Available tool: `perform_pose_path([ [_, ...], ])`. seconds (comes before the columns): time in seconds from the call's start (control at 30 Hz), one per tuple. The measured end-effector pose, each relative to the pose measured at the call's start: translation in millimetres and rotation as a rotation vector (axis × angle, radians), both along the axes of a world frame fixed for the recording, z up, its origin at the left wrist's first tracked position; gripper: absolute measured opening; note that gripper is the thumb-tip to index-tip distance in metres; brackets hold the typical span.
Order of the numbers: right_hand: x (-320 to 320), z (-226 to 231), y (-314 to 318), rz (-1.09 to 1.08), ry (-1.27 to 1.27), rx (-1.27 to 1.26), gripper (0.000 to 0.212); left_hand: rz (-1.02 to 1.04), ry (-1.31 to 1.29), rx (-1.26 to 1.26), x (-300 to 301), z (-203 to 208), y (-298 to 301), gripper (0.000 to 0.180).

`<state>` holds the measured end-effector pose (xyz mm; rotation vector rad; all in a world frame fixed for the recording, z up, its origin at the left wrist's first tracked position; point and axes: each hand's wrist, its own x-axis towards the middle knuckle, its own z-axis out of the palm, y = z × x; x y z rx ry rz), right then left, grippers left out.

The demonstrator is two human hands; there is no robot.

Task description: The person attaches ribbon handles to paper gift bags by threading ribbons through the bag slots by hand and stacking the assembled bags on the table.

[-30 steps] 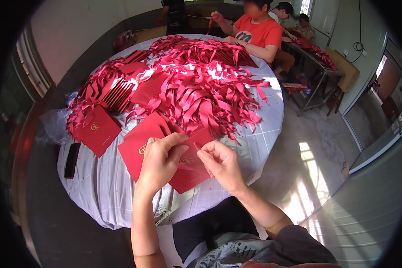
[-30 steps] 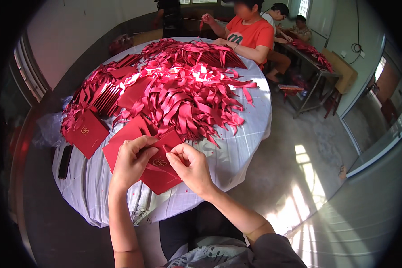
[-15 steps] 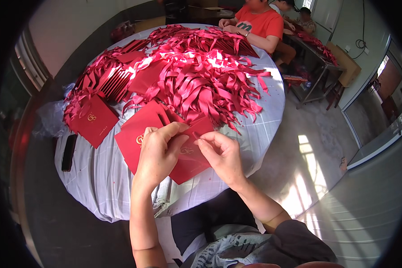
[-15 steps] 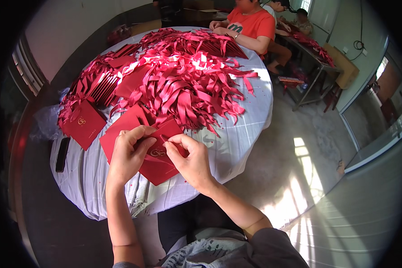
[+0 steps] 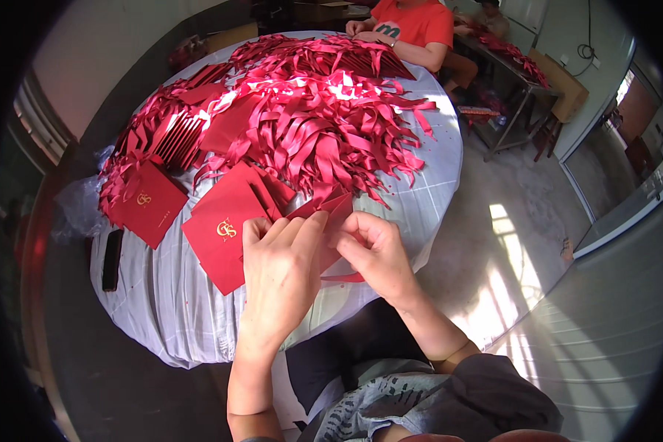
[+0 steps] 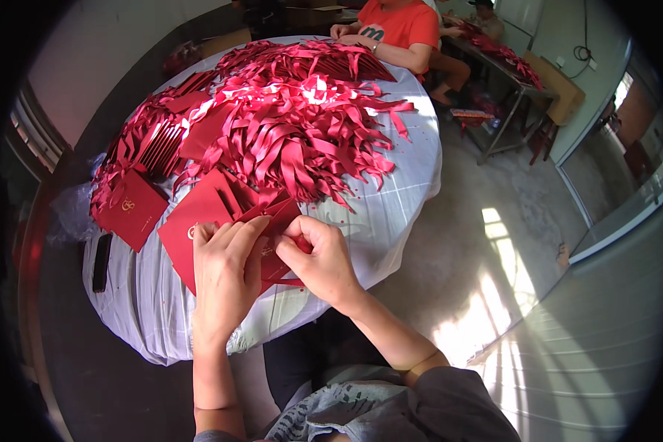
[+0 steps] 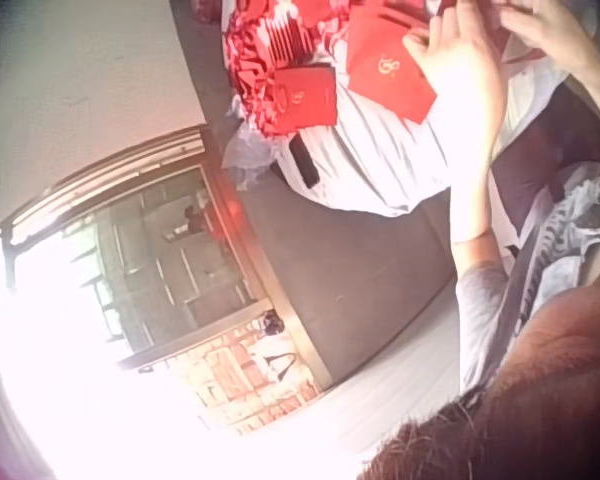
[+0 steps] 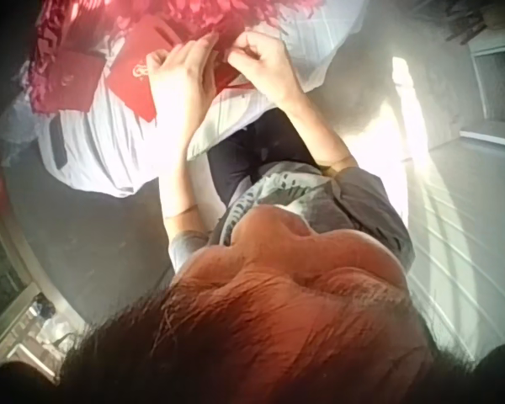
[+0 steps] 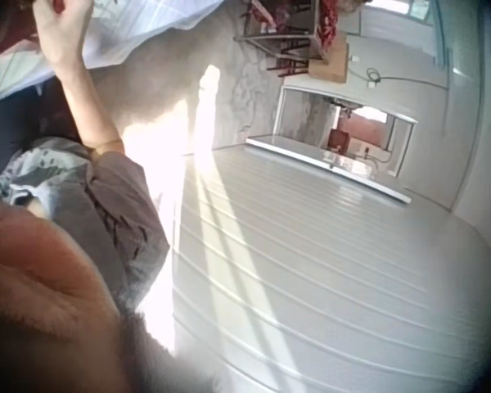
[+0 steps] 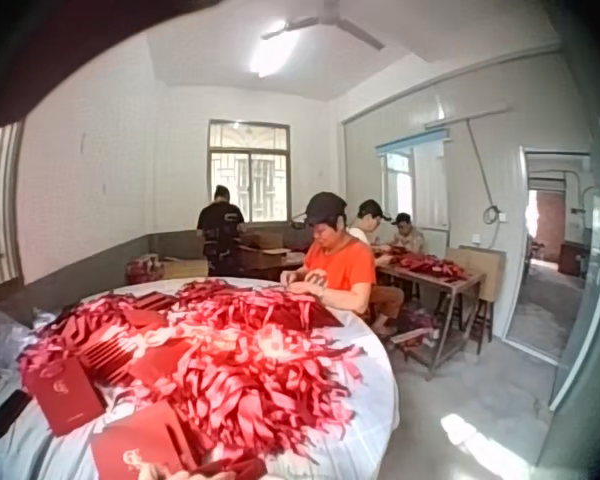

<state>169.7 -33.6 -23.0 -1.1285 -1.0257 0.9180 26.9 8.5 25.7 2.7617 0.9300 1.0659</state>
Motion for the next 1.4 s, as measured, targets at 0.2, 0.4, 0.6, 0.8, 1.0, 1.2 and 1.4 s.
perform_pose_path([
  [0.2,12.2,3.2,-3.2,-0.060,-0.090,0.043,0.011,-0.017,0.046,0.014,7.0,2.5,-1.7,0.022],
  [0.4,1.2,6.3,-1.9,-0.227,-0.408,0.168,0.013,-0.005,0.029,0.031,7.6,1.8,-1.0,0.022],
  [0.6,-2.0,-3.8,-6.9,-0.147,-0.343,0.164,0.014,-0.046,0.016,0.001,10.2,3.0,-4.9,0.025],
  [0.8,5.6,-5.5,-6.9,-0.105,-0.163,0.111,0.011,0.031,0.063,0.045,10.3,-1.7,-6.4,0.027],
  [1.0,0.1,-2.2,-7.1,-0.247,-0.315,0.168,0.007,0.038,0.017,0.014,14.7,1.3,-5.2,0.024],
  [1.2,0.1,-2.2,-4.2,-0.154,-0.212,0.102,0.007,0.016,0.013,-0.014,11.4,2.3,-1.0,0.024],
  [1.4,6.3,0.7,2.7,-0.117,-0.269,0.085,0.007,0.022,0.009,-0.008,11.6,0.1,2.2,0.024],
])
